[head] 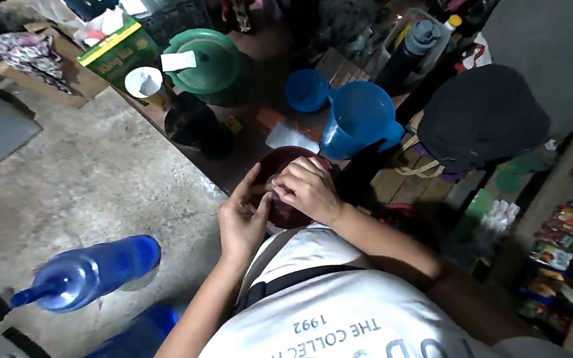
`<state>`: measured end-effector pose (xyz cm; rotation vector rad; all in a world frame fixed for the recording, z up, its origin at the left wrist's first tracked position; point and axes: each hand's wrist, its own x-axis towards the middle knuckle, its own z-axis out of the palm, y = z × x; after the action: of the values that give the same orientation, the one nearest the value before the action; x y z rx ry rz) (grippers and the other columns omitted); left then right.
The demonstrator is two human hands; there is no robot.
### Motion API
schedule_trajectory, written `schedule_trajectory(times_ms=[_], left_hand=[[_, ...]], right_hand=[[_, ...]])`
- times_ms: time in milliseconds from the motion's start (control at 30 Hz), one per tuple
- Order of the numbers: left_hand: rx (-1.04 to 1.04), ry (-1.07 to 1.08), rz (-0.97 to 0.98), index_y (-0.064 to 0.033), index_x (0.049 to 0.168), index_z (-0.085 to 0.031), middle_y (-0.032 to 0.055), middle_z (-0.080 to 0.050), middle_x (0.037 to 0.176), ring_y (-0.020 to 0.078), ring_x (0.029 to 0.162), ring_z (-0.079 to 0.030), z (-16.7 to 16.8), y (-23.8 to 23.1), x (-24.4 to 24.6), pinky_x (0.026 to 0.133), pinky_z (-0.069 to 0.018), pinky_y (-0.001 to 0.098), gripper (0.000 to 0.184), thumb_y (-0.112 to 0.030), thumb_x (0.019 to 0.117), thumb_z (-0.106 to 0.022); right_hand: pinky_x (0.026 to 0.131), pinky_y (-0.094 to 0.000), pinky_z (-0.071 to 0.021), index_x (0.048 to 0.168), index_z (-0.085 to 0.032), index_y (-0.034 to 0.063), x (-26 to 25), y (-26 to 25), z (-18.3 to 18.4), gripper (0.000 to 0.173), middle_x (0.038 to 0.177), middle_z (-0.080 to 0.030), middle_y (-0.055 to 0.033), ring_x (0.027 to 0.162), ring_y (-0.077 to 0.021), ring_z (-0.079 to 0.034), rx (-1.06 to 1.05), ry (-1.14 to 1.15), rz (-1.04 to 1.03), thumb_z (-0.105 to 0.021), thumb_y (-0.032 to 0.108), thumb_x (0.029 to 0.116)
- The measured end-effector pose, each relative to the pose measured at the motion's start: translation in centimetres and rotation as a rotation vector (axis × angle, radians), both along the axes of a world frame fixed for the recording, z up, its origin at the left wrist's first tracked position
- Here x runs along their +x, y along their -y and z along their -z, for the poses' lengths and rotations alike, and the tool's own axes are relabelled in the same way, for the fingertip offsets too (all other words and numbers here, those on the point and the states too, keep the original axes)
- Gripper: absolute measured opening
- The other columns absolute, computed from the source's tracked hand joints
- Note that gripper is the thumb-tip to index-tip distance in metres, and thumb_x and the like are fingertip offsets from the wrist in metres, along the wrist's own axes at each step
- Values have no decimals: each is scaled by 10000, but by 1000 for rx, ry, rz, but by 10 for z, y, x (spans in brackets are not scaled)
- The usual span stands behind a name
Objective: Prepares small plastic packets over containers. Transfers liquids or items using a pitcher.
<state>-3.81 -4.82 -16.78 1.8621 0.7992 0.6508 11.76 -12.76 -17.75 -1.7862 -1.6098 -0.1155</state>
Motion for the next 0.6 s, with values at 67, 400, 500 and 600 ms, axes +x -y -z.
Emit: schedule_trajectory(times_ms=[67,400,500,600], left_hand=[[-16,11,-2,-57,1424,-571,-14,-768,956,10,756,-671,1,-3,0,702,-545,208,559,-30,889,-728],[-306,139,357,-59,1199,-705,-46,-734,936,6,726,-648,13,-44,-6,640,-553,166,331,31,881,-732],[-256,147,388,-58,1188,-705,-43,-745,929,3,730,-654,12,-45,-6,657,-551,157,348,36,857,-753],[-91,154,402,-69,1045,-746,-17,-730,997,59,883,-658,12,-42,-6,796,-544,211,235,-25,821,-803]], right_hand=[[824,-371,-539,838,-774,116,-5,1,6,56,844,-712,-26,892,-199,-677,53,1,34,-738,157,852],[805,-373,-520,823,-761,97,-17,15,8,71,899,-731,-33,867,-171,-665,31,-328,127,-787,140,774],[826,-370,-527,845,-763,83,-20,20,8,75,925,-733,-40,900,-171,-668,13,-398,122,-780,125,786],[835,-369,-535,851,-760,60,-24,24,6,64,938,-731,-56,915,-176,-670,9,-445,102,-772,90,796]])
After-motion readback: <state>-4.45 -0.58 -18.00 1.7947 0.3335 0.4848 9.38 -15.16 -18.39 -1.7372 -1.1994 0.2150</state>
